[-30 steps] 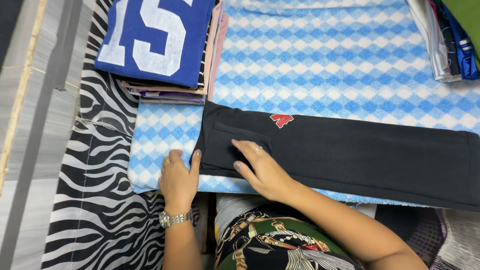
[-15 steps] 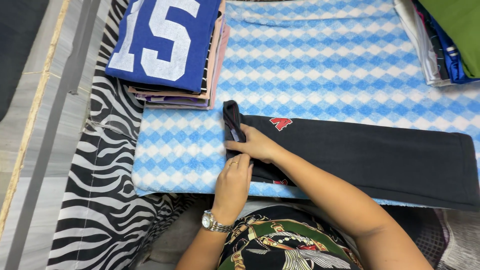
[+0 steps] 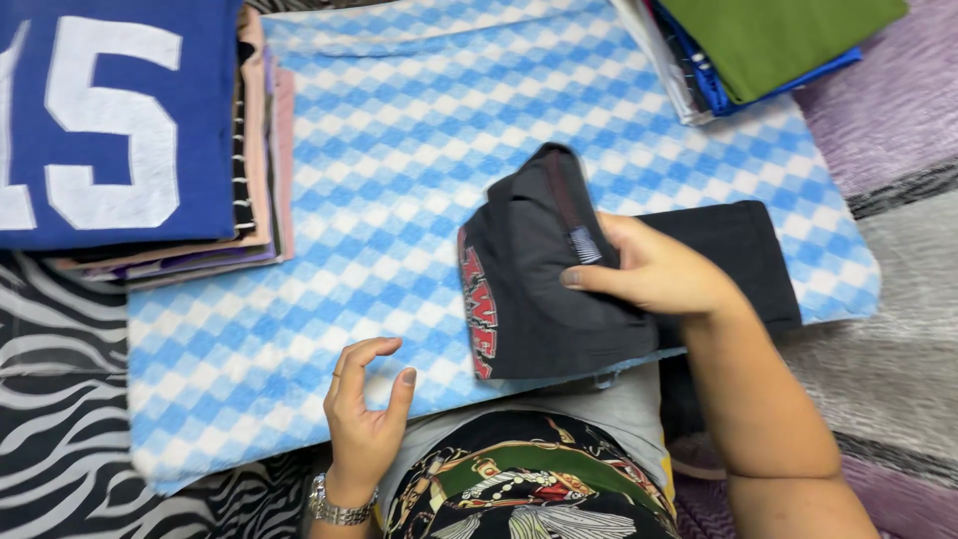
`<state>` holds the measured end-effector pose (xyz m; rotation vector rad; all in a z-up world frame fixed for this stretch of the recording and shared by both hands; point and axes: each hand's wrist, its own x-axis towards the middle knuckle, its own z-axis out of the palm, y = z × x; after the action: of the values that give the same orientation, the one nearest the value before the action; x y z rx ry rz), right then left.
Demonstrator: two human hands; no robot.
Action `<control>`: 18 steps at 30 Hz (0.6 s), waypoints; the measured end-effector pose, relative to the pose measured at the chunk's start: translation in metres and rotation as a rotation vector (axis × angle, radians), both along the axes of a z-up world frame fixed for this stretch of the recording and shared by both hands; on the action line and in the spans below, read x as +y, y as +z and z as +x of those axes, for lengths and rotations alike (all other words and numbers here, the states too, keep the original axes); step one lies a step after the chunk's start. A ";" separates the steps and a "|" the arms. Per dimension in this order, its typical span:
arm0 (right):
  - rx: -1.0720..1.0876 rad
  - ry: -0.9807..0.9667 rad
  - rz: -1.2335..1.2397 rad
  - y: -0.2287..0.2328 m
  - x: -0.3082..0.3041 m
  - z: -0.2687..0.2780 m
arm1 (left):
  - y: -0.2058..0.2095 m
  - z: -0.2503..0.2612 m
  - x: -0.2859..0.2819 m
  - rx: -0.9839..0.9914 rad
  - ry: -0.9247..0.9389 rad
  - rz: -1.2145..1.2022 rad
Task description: The person folds a green t-shirt and a black t-shirt on a blue-and-white checkered cloth. They smooth each shirt, fold sleeves and sides, then fold the body into a compact rectangle and place it on a growing stack of folded clothes.
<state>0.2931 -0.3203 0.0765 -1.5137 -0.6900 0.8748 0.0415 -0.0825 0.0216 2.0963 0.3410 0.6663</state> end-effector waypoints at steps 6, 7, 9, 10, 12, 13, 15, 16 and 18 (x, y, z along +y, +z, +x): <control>0.018 -0.325 -0.189 -0.024 -0.126 0.044 | -0.014 0.011 -0.007 0.049 -0.062 -0.025; 0.014 -0.357 -0.216 -0.031 -0.146 0.051 | -0.015 0.014 -0.008 0.053 -0.074 -0.030; 0.007 -0.415 -0.270 -0.046 -0.181 0.064 | -0.015 0.017 -0.011 0.065 -0.093 -0.038; 0.029 -0.442 -0.270 -0.053 -0.196 0.069 | -0.015 0.019 -0.012 0.079 -0.101 -0.044; 0.074 -0.496 -0.268 -0.067 -0.220 0.077 | -0.015 0.024 -0.014 0.107 -0.117 -0.053; 0.017 -0.497 -0.327 -0.076 -0.228 0.079 | -0.016 0.027 -0.015 0.134 -0.134 -0.062; -0.099 -0.496 -0.444 -0.092 -0.238 0.080 | -0.020 0.036 -0.019 0.188 -0.165 -0.081; -0.219 -0.560 -0.585 -0.099 -0.241 0.080 | -0.023 0.041 -0.022 0.257 -0.178 -0.141; -0.463 -0.680 -0.864 -0.112 -0.244 0.078 | -0.032 0.056 -0.029 0.398 -0.203 -0.263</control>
<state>0.3709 -0.5639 -0.0358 -2.5615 -0.0341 0.2700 0.0971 -0.1111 -0.0107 1.9654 0.4048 0.0739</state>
